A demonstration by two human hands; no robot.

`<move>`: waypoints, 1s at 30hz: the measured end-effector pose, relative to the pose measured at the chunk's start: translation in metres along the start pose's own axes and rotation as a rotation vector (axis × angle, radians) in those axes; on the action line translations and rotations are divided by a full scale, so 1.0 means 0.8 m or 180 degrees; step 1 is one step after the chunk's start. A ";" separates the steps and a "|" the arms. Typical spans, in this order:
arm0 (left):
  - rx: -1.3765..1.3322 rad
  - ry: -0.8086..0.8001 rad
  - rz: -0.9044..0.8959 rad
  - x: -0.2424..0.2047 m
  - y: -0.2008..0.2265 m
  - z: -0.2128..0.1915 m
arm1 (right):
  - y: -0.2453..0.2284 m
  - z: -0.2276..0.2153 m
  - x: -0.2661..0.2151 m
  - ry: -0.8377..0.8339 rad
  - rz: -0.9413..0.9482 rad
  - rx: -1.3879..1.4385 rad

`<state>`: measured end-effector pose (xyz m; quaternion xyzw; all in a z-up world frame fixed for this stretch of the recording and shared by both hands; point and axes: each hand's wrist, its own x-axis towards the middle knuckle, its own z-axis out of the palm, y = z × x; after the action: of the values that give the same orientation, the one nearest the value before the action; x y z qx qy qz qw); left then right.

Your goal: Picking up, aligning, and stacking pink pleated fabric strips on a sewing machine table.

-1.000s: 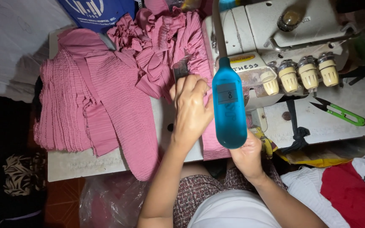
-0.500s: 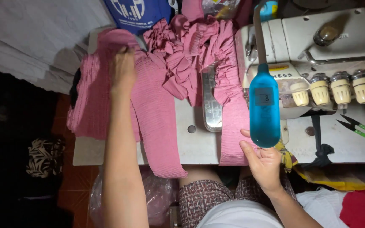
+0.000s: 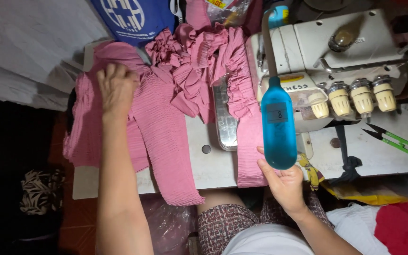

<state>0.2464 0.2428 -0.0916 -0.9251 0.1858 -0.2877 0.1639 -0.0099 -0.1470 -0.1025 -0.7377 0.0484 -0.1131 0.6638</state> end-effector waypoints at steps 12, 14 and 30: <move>-0.2122 0.1246 -0.0617 0.008 -0.017 0.006 | 0.012 0.002 -0.001 0.0039 -0.0261 0.0143; -0.2278 0.0817 -0.0975 0.009 -0.017 -0.012 | 0.007 0.004 -0.002 -0.0018 -0.0226 0.0246; -0.2389 0.0350 -0.0394 -0.046 0.126 -0.277 | 0.011 0.001 -0.009 0.0123 -0.0392 -0.0013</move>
<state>0.0615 0.1274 0.0229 -0.9134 0.2305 -0.2582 -0.2141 -0.0159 -0.1459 -0.1118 -0.7383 0.0159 -0.1678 0.6531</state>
